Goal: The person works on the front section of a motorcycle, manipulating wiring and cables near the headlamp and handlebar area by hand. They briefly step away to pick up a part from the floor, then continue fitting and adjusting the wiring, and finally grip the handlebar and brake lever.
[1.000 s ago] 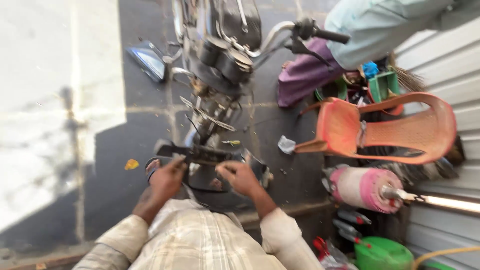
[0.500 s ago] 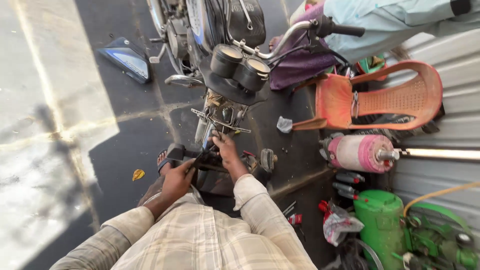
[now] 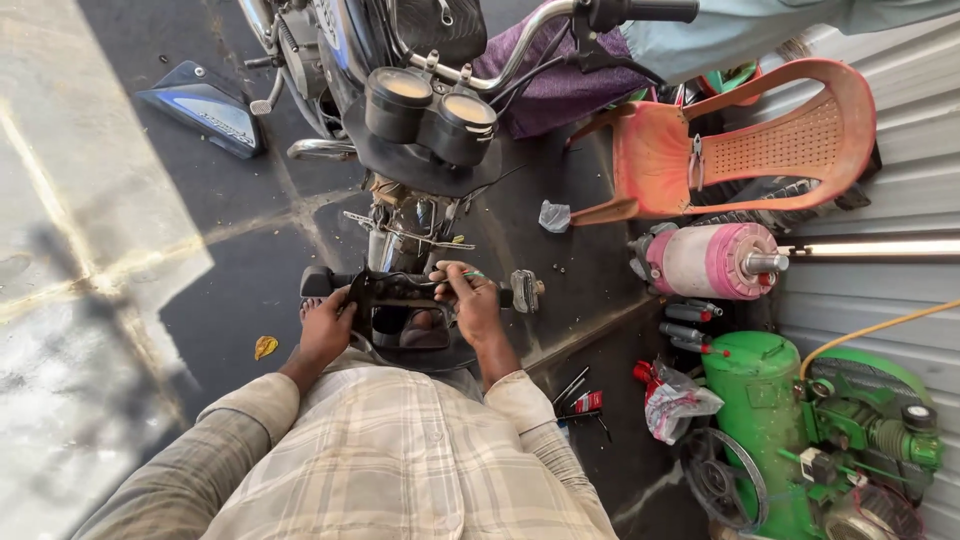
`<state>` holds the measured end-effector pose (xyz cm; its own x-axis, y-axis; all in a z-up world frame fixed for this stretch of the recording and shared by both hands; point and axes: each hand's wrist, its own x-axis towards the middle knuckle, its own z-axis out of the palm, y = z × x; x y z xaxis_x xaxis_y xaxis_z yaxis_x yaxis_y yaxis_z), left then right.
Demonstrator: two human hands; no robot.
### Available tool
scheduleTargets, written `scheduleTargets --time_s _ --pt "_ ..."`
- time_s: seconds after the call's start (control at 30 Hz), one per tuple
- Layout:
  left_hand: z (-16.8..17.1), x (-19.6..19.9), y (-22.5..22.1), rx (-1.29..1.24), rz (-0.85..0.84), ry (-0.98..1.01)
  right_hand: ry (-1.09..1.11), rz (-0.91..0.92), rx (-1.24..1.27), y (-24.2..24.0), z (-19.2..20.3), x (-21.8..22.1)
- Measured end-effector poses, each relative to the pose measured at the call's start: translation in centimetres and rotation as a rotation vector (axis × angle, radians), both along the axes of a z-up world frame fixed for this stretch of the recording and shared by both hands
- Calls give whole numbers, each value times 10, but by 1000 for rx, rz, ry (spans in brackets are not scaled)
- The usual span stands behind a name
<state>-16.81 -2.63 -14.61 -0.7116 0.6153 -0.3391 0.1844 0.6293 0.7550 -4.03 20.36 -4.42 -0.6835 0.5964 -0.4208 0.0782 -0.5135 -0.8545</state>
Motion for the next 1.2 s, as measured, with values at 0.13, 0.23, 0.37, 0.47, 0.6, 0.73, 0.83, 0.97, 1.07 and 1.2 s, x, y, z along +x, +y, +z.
scheduleTargets --time_s 0.13,0.23,0.37,0.47,0.6,0.73,0.83,0.97,1.07,1.2 --pt "6 4 23 -49 71 20 -7 86 -61 4 10 -10" --pt "36 4 41 -93 110 -130 -184 193 -136 8 5 -15" --pt "66 -3 53 -378 16 -62 -161 335 -94 12 -42 -11" --pt "71 -17 56 -402 -15 0 -179 318 -75 18 -39 -26" --pt "73 -51 60 -423 -42 33 -156 225 -25 26 -18 -61" --pt "77 -92 67 -468 -114 41 -174 31 -40 18 -33 -79" --pt "73 -112 65 -470 -127 14 -235 7 -124 4 -34 -82" --pt "51 -122 63 -410 -218 -53 -274 76 34 1 -14 -97" --pt "58 -128 70 -427 -287 -64 -361 61 81 4 -3 -102" --pt "82 -145 85 -286 -224 -30 -230 160 318 7 -8 -100"
